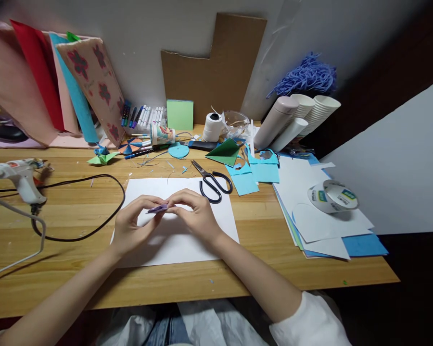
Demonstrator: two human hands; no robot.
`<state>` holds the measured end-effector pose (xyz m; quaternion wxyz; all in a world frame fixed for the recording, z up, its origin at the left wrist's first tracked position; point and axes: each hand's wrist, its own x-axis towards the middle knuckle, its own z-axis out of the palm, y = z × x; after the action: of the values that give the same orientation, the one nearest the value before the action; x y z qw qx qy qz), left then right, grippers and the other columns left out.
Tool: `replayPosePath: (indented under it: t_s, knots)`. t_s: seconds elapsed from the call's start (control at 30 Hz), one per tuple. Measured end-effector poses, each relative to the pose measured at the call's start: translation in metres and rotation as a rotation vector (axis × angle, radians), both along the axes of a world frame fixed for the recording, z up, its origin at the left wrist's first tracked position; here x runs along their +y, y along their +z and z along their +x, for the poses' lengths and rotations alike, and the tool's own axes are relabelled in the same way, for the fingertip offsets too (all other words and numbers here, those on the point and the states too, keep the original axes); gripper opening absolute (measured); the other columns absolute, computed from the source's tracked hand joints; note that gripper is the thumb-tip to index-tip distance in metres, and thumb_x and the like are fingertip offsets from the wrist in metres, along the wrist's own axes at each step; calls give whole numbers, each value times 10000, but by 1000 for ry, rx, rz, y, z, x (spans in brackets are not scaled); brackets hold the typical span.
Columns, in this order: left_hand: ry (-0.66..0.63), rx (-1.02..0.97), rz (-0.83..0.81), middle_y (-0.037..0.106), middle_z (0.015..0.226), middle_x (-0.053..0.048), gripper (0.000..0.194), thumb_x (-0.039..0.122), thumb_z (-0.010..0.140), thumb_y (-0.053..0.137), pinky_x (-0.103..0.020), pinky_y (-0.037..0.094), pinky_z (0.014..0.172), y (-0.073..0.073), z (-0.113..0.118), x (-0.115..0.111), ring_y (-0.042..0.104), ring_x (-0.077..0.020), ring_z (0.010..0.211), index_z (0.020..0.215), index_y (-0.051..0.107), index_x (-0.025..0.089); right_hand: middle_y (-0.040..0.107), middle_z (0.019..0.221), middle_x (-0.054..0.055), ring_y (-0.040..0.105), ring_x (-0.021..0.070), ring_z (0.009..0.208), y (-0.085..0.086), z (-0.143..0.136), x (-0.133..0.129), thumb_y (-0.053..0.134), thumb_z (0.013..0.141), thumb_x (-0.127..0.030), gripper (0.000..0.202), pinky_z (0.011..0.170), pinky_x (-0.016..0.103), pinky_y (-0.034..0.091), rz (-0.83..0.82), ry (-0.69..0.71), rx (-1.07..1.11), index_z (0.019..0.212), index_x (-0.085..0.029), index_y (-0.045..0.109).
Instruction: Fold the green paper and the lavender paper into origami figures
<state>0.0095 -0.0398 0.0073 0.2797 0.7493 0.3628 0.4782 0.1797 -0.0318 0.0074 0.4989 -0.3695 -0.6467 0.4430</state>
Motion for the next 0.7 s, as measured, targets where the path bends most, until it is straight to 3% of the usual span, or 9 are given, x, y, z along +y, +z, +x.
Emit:
replayPosePath:
  t_s: [0.4, 0.57, 0.7]
  knots:
    - [9, 0, -118, 627, 892, -63, 139, 93, 771, 582, -303, 468, 758, -1, 3, 0, 587, -173, 855, 884, 607, 170, 664, 666, 14, 618, 143, 652, -1, 2, 4, 768, 589, -131, 100, 648, 276, 494, -239, -63, 159, 636, -184, 698]
    - [37, 11, -208, 630, 879, -61, 72, 146, 787, 586, -301, 455, 773, -2, 4, 1, 587, -175, 852, 846, 623, 164, 691, 715, 11, 635, 140, 666, -5, 4, 9, 777, 579, -179, 161, 661, 275, 510, -424, 19, 181, 720, -180, 700]
    - [39, -13, -323, 638, 871, -56, 57, 189, 800, 579, -308, 457, 799, -5, 6, 2, 594, -174, 856, 825, 624, 163, 682, 741, 14, 621, 132, 694, -6, 5, 11, 750, 613, -190, 142, 686, 270, 489, -474, 65, 139, 741, -166, 692]
